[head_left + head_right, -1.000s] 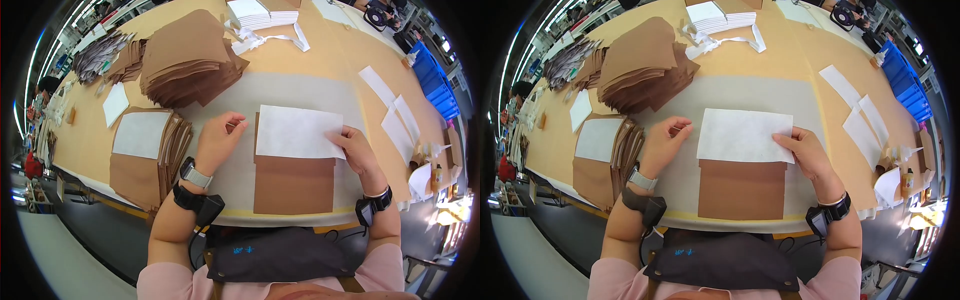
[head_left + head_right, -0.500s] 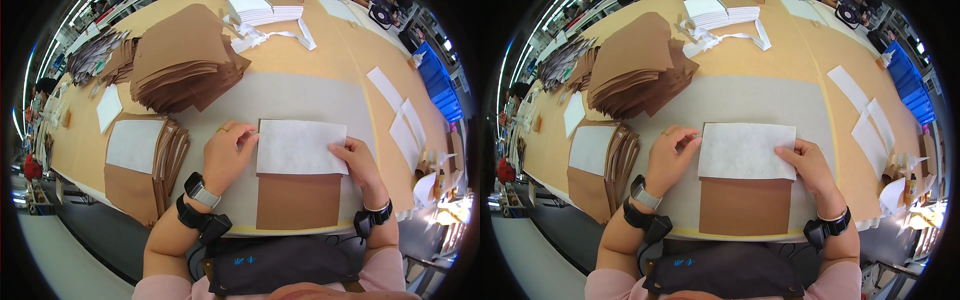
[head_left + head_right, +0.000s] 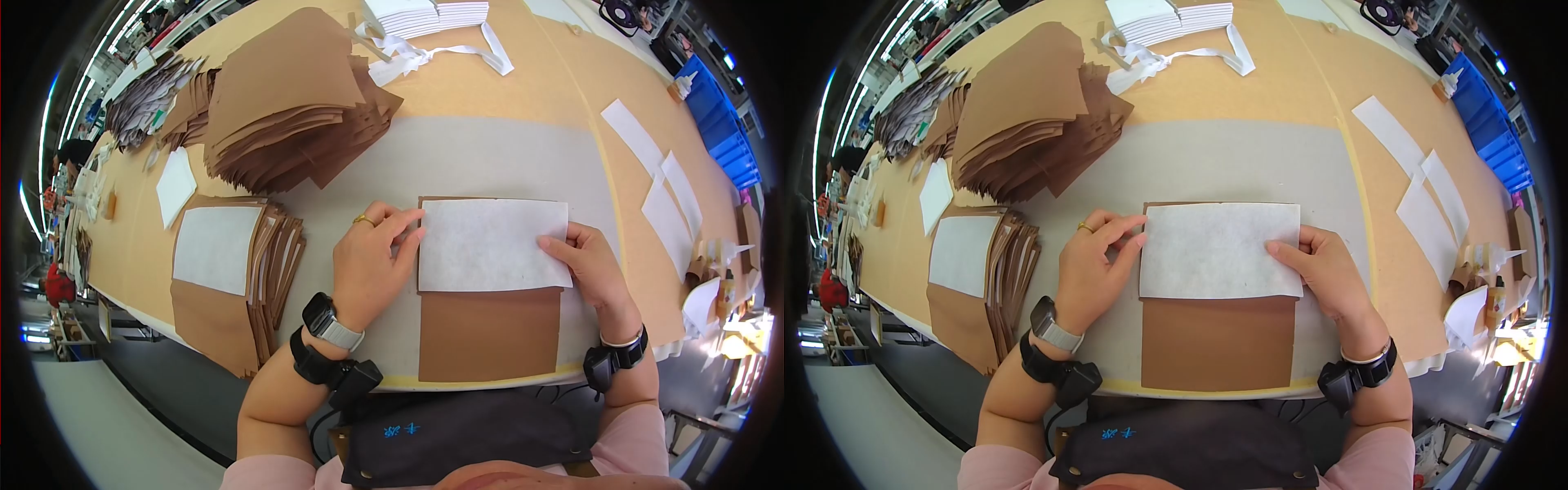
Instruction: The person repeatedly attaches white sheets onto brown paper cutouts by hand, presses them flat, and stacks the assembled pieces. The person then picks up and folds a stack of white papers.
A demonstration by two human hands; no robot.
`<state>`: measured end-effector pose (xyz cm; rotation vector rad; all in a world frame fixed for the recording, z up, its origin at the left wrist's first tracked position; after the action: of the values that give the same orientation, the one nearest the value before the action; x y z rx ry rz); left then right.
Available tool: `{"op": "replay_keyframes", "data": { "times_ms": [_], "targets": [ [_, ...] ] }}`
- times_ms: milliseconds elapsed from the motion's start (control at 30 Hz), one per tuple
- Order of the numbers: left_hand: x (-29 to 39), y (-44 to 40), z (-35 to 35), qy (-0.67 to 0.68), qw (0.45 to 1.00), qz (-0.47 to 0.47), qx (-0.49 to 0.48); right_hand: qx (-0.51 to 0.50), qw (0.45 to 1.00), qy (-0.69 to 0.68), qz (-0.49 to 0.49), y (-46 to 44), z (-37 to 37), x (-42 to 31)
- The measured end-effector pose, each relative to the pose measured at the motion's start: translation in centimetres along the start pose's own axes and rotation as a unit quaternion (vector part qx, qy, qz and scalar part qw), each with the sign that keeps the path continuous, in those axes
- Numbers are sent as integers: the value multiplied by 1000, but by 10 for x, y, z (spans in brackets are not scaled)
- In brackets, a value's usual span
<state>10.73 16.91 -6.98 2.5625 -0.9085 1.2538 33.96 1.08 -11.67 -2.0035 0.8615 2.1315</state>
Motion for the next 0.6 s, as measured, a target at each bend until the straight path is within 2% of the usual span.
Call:
{"op": "replay_keyframes", "data": {
  "times_ms": [600],
  "targets": [
    [2,0,4,-57,998,24,-3,-1,1000,1,2,2,2,-2]
  ]
}}
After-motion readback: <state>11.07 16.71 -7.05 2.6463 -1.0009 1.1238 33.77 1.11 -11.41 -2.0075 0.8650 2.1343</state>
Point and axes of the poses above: each hand's wrist, its own y-axis away from the middle knuckle, its own z-axis out of the palm, x = y × z, the point moved 9 cm from there along -y, towards the middle knuckle, and after that the axes turned 6 degrees about -z, right-handed, at the moved point
